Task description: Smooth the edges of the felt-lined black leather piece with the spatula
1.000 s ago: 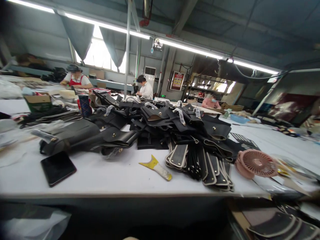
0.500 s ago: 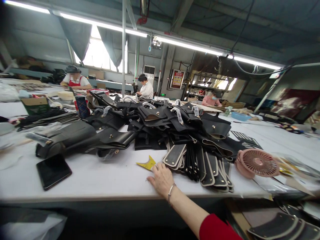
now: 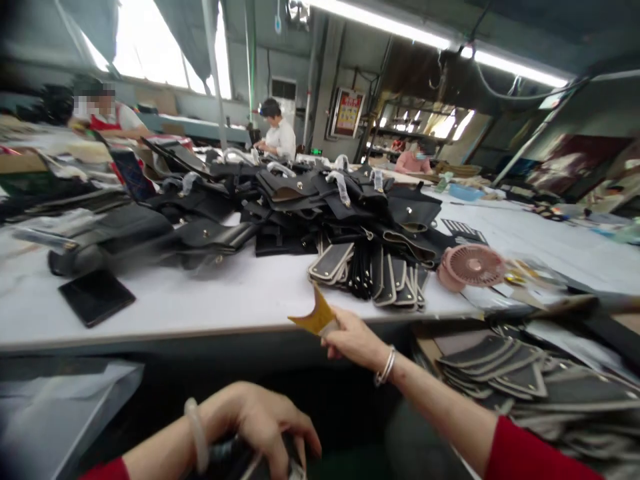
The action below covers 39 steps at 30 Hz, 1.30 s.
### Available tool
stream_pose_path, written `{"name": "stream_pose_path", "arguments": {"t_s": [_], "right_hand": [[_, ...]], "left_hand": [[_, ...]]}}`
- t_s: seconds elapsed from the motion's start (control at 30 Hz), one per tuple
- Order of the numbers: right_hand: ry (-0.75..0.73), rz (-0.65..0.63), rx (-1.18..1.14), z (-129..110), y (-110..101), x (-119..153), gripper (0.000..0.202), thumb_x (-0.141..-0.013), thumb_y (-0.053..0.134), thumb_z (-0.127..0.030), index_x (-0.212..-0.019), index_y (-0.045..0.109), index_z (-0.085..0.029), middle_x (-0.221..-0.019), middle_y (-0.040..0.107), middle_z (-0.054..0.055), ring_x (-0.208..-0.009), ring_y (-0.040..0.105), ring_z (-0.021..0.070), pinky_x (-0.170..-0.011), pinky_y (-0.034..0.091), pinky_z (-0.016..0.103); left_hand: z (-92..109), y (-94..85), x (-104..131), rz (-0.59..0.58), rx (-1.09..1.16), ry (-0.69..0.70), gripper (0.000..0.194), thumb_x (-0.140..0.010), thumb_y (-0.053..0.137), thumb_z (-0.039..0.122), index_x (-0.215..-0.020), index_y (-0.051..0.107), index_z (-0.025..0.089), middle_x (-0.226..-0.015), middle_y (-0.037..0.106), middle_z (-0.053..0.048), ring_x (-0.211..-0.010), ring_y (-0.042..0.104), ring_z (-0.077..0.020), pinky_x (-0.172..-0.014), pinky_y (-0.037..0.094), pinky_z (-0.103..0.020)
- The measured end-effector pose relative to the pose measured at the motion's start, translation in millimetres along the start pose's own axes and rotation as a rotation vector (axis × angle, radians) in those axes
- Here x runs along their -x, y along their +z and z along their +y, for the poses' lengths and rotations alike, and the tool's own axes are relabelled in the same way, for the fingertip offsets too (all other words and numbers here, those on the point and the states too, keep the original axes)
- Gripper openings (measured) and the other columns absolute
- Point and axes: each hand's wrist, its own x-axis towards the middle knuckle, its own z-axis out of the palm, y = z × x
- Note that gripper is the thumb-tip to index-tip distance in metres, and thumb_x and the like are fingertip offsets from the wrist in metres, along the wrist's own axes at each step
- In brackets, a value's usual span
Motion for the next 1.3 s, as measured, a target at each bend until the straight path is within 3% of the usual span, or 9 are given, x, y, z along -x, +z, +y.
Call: {"name": "stream_pose_path", "arguments": {"t_s": [0.07, 0.13, 0.23, 0.3, 0.43, 0.57, 0.77, 0.9, 1.3], "right_hand": [[0.063, -0.147, -0.159, 13, -10, 35, 0.031, -0.084, 0.038, -0.024, -0.113, 0.047, -0.016, -0.089, 0.067, 0.006, -0.062, 0.066, 0.0140, -0.055, 0.050, 0.022], [0.131, -0.370, -0.359, 24, -12, 62, 0.037, -0.090, 0.043, -0.046, -0.108, 0.050, -0.015, -0.079, 0.065, 0.004, -0.053, 0.062, 0.0124, -0.047, 0.046, 0.019], [0.175, -0.633, -0.524, 31, 7, 88, 0.048, -0.084, 0.056, -0.058, -0.101, 0.055, -0.013, -0.071, 0.062, 0.002, -0.045, 0.054, 0.0081, -0.041, 0.041, 0.015], [0.207, -0.686, -0.529, 29, 28, 97, 0.043, -0.084, 0.057, -0.054, -0.098, 0.056, -0.014, -0.066, 0.059, 0.000, -0.041, 0.050, 0.0070, -0.037, 0.040, 0.014], [0.307, -0.671, -0.500, 17, 59, 100, 0.025, -0.090, 0.053, -0.040, -0.093, 0.055, -0.015, -0.057, 0.056, -0.003, -0.034, 0.047, 0.0069, -0.031, 0.037, 0.013], [0.348, -0.646, -0.478, 9, 64, 98, 0.021, -0.091, 0.052, -0.037, -0.090, 0.053, -0.016, -0.057, 0.056, -0.003, -0.033, 0.047, 0.0072, -0.030, 0.037, 0.013], [0.346, -0.653, -0.481, 5, 64, 95, 0.017, -0.090, 0.050, -0.033, -0.089, 0.054, -0.016, -0.054, 0.055, -0.004, -0.030, 0.044, 0.0073, -0.027, 0.036, 0.014], [0.352, -0.661, -0.512, 5, 68, 94, 0.017, -0.090, 0.049, -0.032, -0.089, 0.054, -0.017, -0.053, 0.054, -0.005, -0.027, 0.040, 0.0061, -0.026, 0.034, 0.013], [0.379, -0.634, -0.572, 4, 79, 96, 0.020, -0.093, 0.045, -0.032, -0.088, 0.056, -0.016, -0.055, 0.056, -0.003, -0.031, 0.044, 0.0075, -0.027, 0.033, 0.013]], "left_hand": [[0, 0.3, 0, 0.009, 0.074, 0.015, 0.092, -0.058, 0.082, 0.035, -0.141, 0.049, 0.013, -0.123, 0.067, -0.012, -0.103, 0.067, -0.0322, -0.082, 0.056, -0.039], [0, -0.9, 3, -0.008, 0.117, 0.046, 0.093, -0.058, 0.080, 0.033, -0.143, 0.046, 0.011, -0.120, 0.069, -0.012, -0.104, 0.066, -0.0307, -0.082, 0.055, -0.036], [4, -1.0, 9, -0.009, 0.145, 0.052, 0.097, -0.058, 0.078, 0.031, -0.146, 0.041, 0.009, -0.119, 0.070, -0.013, -0.103, 0.067, -0.0300, -0.081, 0.055, -0.035], [8, 0.5, 12, 0.006, 0.148, 0.036, 0.096, -0.060, 0.076, 0.029, -0.147, 0.039, 0.011, -0.121, 0.070, -0.013, -0.104, 0.067, -0.0306, -0.083, 0.055, -0.037], [14, 2.0, 17, 0.078, 0.123, -0.030, 0.103, -0.063, 0.074, 0.031, -0.152, 0.026, 0.008, -0.132, 0.064, -0.016, -0.119, 0.061, -0.0314, -0.100, 0.048, -0.042], [17, -0.3, 20, 0.157, 0.065, -0.073, 0.108, -0.063, 0.076, 0.035, -0.153, 0.023, 0.006, -0.148, 0.048, -0.021, -0.132, 0.049, -0.0345, -0.110, 0.037, -0.042], [8, 2.9, 16, 0.147, 0.131, -0.048, 0.111, -0.067, 0.073, 0.038, -0.155, 0.013, 0.009, -0.114, 0.073, -0.011, -0.103, 0.067, -0.0263, -0.086, 0.051, -0.032], [2, 4.8, 13, 0.156, 0.142, -0.038, 0.108, -0.067, 0.073, 0.040, -0.155, 0.017, 0.013, -0.110, 0.074, -0.008, -0.095, 0.068, -0.0234, -0.078, 0.051, -0.028], [8, 0.8, 18, 0.152, 0.199, -0.059, 0.110, -0.064, 0.071, 0.034, -0.155, 0.013, 0.008, -0.107, 0.073, -0.012, -0.092, 0.065, -0.0270, -0.072, 0.050, -0.030]]}}
